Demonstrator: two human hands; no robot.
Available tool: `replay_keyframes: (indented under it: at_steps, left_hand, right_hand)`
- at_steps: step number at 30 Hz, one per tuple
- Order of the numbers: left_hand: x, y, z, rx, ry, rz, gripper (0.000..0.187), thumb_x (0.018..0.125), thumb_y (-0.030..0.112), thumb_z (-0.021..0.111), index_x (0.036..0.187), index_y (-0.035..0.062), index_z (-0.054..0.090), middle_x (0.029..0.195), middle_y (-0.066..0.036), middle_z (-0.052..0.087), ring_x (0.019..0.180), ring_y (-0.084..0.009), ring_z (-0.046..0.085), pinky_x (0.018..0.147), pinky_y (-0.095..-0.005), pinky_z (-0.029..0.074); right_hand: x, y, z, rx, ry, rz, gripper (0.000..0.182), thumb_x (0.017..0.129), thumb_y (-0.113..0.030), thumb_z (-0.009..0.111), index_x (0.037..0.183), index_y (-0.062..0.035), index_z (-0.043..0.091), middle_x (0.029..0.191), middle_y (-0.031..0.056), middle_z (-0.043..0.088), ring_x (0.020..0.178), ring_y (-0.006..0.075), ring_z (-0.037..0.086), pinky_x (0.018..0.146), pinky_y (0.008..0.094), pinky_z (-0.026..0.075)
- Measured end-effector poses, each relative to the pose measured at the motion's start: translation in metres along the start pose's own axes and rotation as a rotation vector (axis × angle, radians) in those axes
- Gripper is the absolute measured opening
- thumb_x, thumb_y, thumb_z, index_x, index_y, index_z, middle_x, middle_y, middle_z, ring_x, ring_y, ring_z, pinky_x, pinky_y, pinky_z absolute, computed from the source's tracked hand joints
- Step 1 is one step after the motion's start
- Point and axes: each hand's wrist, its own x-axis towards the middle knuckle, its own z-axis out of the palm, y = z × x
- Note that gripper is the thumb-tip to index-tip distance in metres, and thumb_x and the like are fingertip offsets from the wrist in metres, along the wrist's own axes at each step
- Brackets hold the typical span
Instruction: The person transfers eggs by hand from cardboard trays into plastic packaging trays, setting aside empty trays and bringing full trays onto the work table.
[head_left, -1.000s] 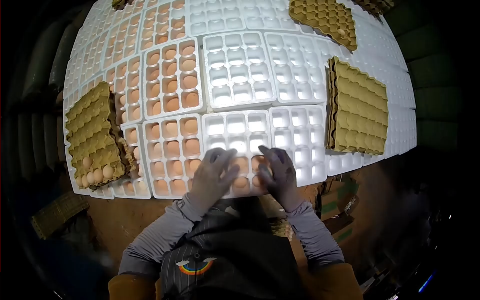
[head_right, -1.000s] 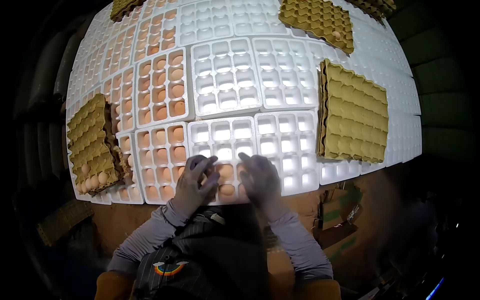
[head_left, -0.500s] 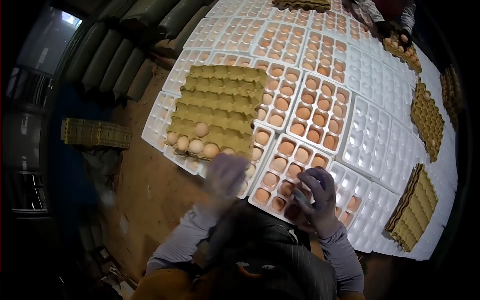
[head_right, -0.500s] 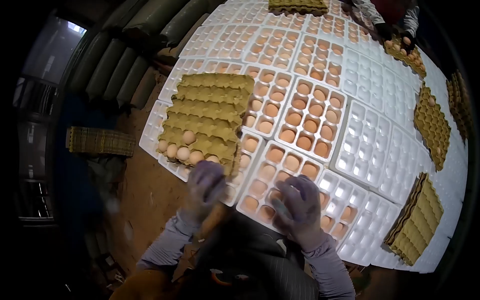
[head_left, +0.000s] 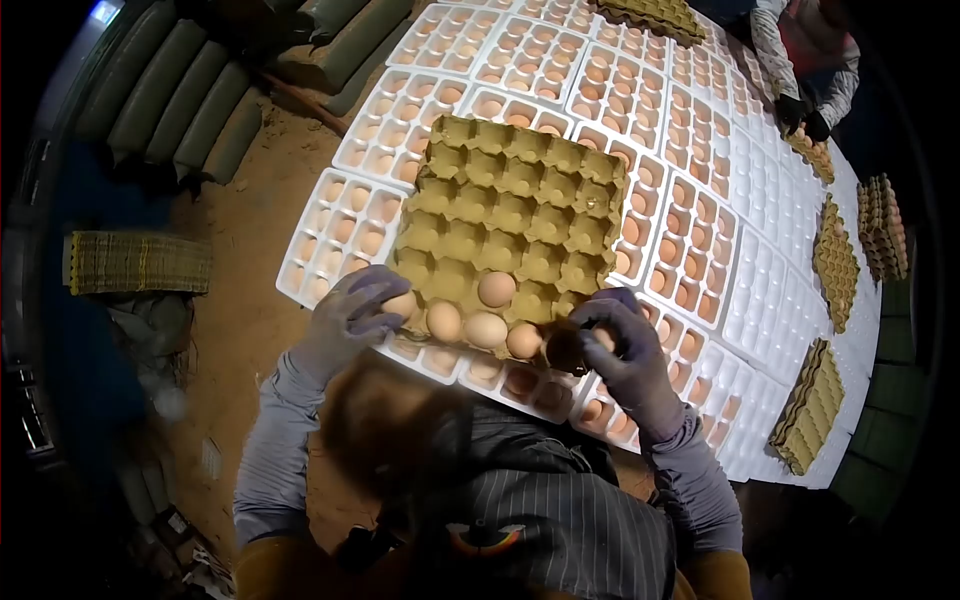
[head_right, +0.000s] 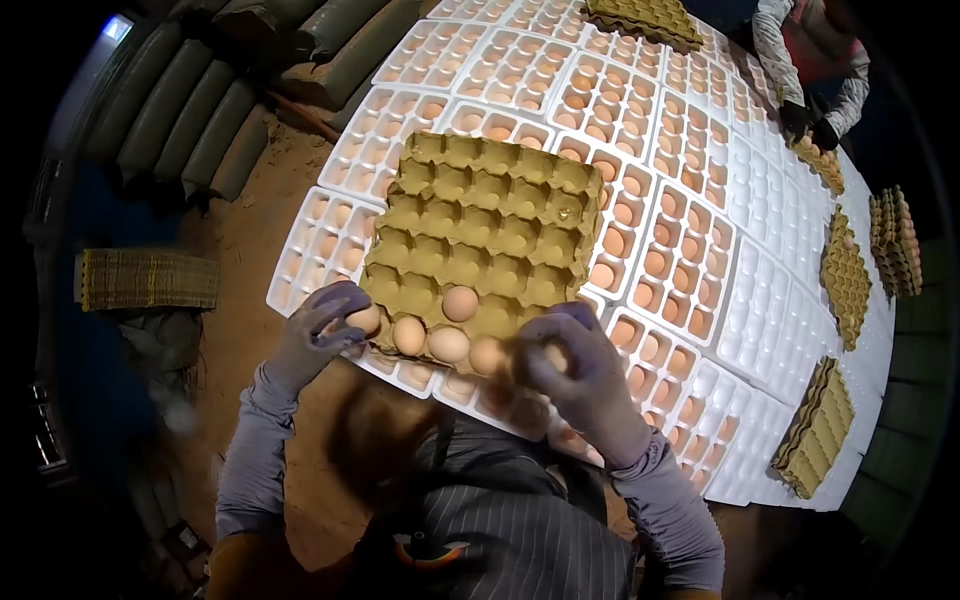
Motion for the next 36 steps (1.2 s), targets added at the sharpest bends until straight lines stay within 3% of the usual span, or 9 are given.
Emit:
replay_keyframes:
  at_steps: [3, 5, 11, 13, 16, 19, 23, 27, 36]
  left_hand:
    - [-0.002, 0.015, -0.002, -1.172, 0.295, -0.519, 0.034, 0.088, 0.023, 0.075, 0.112, 0.0033, 0.062, 0.112, -0.010, 0.062, 0.105, -0.0231, 0.061, 0.090, -0.0341, 0.052]
    - [0.007, 0.011, 0.009, -0.526, 0.061, -0.194, 0.034, 0.090, 0.025, 0.073, 0.114, 0.0046, 0.063, 0.104, -0.010, 0.061, 0.092, -0.0207, 0.064, 0.082, -0.0337, 0.053]
    - [0.018, 0.033, 0.036, 0.352, -0.134, 0.104, 0.050, 0.085, 0.031, 0.078, 0.124, 0.0031, 0.063, 0.118, -0.014, 0.057, 0.102, -0.0293, 0.061, 0.088, -0.0408, 0.052]
    - [0.017, 0.028, 0.028, 0.289, -0.156, 0.090, 0.048, 0.087, 0.030, 0.077, 0.125, 0.0036, 0.062, 0.119, -0.013, 0.059, 0.103, -0.0280, 0.061, 0.087, -0.0402, 0.053]
    - [0.019, 0.035, 0.003, -0.739, -0.176, -0.623, 0.034, 0.097, 0.017, 0.064, 0.126, 0.0012, 0.058, 0.119, -0.014, 0.064, 0.096, -0.0183, 0.066, 0.082, -0.0307, 0.054]
    - [0.018, 0.043, -0.001, -1.251, -0.027, -0.601, 0.031, 0.099, 0.012, 0.055, 0.127, -0.0002, 0.056, 0.116, -0.014, 0.064, 0.090, -0.0161, 0.066, 0.083, -0.0288, 0.054]
    - [0.028, 0.066, 0.022, 0.053, -0.163, 0.021, 0.045, 0.095, 0.035, 0.066, 0.131, 0.0086, 0.061, 0.144, -0.019, 0.046, 0.114, -0.0328, 0.059, 0.095, -0.0431, 0.053]
    - [0.042, 0.086, 0.056, 0.521, -0.296, -0.032, 0.050, 0.075, 0.034, 0.082, 0.117, 0.0101, 0.069, 0.147, -0.017, 0.045, 0.117, -0.0382, 0.051, 0.100, -0.0466, 0.046]
    - [0.081, 0.202, 0.122, -0.118, -0.079, 0.124, 0.055, 0.067, 0.013, 0.090, 0.116, 0.0040, 0.066, 0.144, -0.024, 0.043, 0.113, -0.0363, 0.063, 0.092, -0.0414, 0.061]
  right_hand:
    - [0.017, 0.001, 0.045, -0.990, -0.097, -0.191, 0.049, 0.080, -0.041, 0.079, 0.114, -0.0098, 0.063, 0.100, 0.0090, 0.059, 0.083, 0.0287, 0.066, 0.071, 0.0406, 0.055]
    - [0.019, 0.008, 0.053, -1.094, -0.067, -0.317, 0.048, 0.078, -0.042, 0.079, 0.109, -0.0090, 0.063, 0.091, 0.0093, 0.058, 0.079, 0.0277, 0.066, 0.069, 0.0415, 0.054]
    - [0.042, -0.012, 0.009, 0.465, -0.175, 0.165, 0.059, 0.082, -0.020, 0.080, 0.135, -0.0089, 0.055, 0.133, 0.0069, 0.058, 0.118, 0.0168, 0.058, 0.101, 0.0333, 0.048]
    - [0.062, -0.009, 0.016, 0.012, -0.145, -0.242, 0.045, 0.086, -0.017, 0.073, 0.128, -0.0133, 0.057, 0.134, 0.0131, 0.053, 0.123, 0.0273, 0.057, 0.102, 0.0389, 0.053]
    - [0.084, -0.052, 0.048, -0.964, -0.273, 0.019, 0.033, 0.089, -0.025, 0.070, 0.119, -0.0130, 0.062, 0.140, 0.0141, 0.046, 0.117, 0.0356, 0.057, 0.094, 0.0447, 0.056]
    - [0.087, -0.040, 0.057, -1.150, -0.251, -0.159, 0.030, 0.089, -0.034, 0.071, 0.109, -0.0130, 0.068, 0.142, 0.0112, 0.045, 0.112, 0.0349, 0.059, 0.094, 0.0440, 0.055]
    - [0.059, -0.035, 0.011, -0.400, -0.047, 0.037, 0.035, 0.082, -0.031, 0.080, 0.110, -0.0104, 0.072, 0.147, 0.0140, 0.043, 0.126, 0.0323, 0.056, 0.101, 0.0421, 0.051]
    - [-0.021, 0.005, -0.035, 0.238, 0.134, 0.201, 0.043, 0.078, -0.024, 0.084, 0.115, -0.0054, 0.071, 0.141, 0.0135, 0.047, 0.131, 0.0269, 0.052, 0.107, 0.0386, 0.047]
    - [-0.214, 0.093, -0.085, -0.318, 0.412, 0.438, 0.046, 0.076, -0.030, 0.086, 0.116, -0.0117, 0.070, 0.139, 0.0155, 0.051, 0.123, 0.0319, 0.057, 0.098, 0.0411, 0.053]
